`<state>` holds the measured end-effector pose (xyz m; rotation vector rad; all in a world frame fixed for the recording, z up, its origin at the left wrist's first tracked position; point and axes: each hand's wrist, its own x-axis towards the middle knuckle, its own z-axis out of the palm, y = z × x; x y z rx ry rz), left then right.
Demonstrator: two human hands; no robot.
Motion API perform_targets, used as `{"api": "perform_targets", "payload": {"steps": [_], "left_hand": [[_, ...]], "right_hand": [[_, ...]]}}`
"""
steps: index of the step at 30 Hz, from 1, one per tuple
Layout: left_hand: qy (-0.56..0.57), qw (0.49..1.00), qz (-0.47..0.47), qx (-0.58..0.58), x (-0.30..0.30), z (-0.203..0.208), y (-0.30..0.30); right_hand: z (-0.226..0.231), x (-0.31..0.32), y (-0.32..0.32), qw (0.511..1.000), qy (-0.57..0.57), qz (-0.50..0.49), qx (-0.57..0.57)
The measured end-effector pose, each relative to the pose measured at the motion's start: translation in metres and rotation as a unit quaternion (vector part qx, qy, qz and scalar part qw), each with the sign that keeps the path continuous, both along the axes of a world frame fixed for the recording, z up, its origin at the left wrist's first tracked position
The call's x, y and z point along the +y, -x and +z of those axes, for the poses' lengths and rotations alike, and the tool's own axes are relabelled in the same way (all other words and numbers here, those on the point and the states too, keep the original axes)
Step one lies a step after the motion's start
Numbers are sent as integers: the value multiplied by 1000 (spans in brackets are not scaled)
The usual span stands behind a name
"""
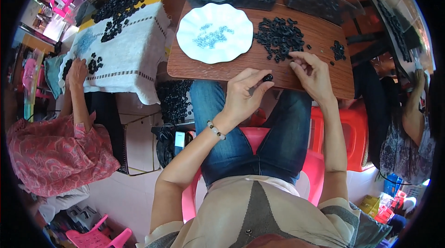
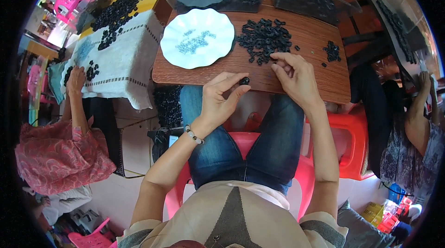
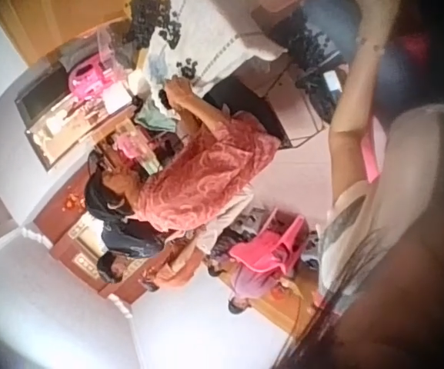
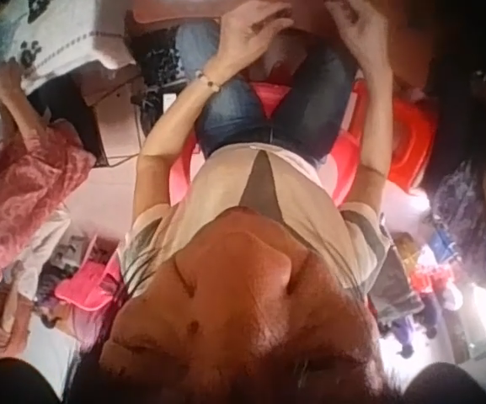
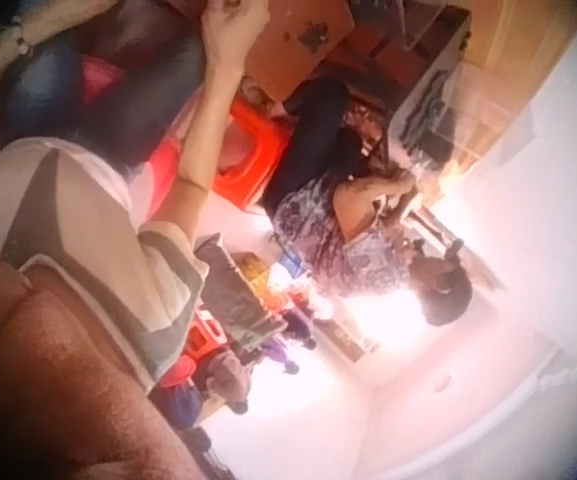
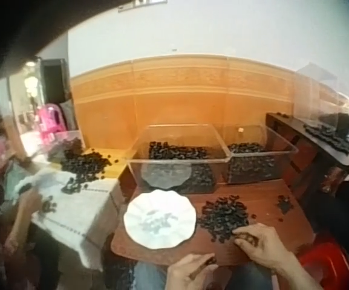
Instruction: The person assembles small mechanical components by hand, inserting springs into black plastic pieces and fitting the parts together.
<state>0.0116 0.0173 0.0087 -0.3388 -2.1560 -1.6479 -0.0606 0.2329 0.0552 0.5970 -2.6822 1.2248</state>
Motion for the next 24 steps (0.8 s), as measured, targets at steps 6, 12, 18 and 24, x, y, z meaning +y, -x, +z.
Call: {"api": "perform_targets", "payload": {"steps": [6, 12, 18, 24], "left_hand": [[-11, 1000, 13, 4, -4, 6, -3], [-31, 999, 4, 37, 1, 7, -2], [-17, 997, 17, 67, -4, 7, -2], [9, 998, -4, 63, -1, 13, -4]], "right_hand": [[13, -10, -29, 982, 117, 20, -144], [21, -22, -49, 964, 206, 17, -170], [18, -27, -51, 945, 271, 51, -175], [19, -20, -59, 953, 255, 40, -158]]}}
